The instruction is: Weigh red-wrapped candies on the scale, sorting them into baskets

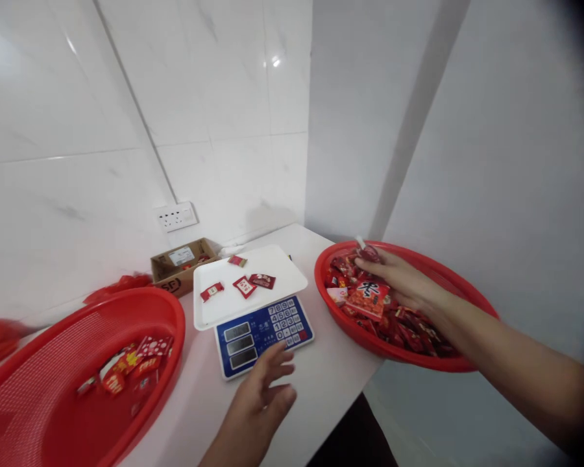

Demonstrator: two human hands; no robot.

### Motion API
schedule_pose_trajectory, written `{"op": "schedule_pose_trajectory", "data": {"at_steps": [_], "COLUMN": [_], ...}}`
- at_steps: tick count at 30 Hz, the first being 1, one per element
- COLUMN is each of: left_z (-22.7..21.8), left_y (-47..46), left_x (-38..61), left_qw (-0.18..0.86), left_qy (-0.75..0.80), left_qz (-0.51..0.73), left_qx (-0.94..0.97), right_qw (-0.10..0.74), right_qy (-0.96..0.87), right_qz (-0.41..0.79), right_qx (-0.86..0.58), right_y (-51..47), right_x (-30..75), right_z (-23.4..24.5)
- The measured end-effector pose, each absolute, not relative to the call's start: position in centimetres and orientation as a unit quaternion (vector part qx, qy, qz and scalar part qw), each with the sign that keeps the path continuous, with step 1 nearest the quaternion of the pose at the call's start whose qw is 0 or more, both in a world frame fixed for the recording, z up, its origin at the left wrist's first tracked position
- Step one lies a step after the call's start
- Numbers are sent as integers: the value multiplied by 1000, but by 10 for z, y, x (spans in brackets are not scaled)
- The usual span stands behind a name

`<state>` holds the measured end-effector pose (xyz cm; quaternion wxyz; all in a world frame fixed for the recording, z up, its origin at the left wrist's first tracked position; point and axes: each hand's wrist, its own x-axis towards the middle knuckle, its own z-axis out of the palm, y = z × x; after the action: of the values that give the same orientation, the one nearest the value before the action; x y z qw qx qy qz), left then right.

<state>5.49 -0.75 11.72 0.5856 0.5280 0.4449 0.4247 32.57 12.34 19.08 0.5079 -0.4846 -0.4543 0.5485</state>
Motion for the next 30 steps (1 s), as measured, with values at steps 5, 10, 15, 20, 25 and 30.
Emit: {"op": "schedule_pose_trajectory", "data": {"at_steps": [5, 10, 15, 20, 25, 30], "left_z": [147, 141, 125, 122, 125, 126], "left_y": [14, 23, 17, 5, -15, -34], "left_x": [102, 103, 83, 58, 41, 27], "left_qw": [775, 792, 762, 722, 705, 685], "left_qy": [280, 287, 350, 414, 441, 460], "left_qz": [495, 519, 541, 549, 548, 554], "left_qx": [274, 147, 66, 68, 89, 110], "right_qw": [421, 340, 259, 258, 229, 200], "right_qy": [-558, -750, -820, -820, -754, -766], "right_qz": [586, 446, 405, 358, 343, 334], "right_qx": [-410, -351, -310, -363, -510, -512], "right_y": [90, 69, 62, 90, 158, 207], "right_x": [248, 212, 204, 197, 195, 189], "right_z": [180, 156, 147, 155, 161, 158]}}
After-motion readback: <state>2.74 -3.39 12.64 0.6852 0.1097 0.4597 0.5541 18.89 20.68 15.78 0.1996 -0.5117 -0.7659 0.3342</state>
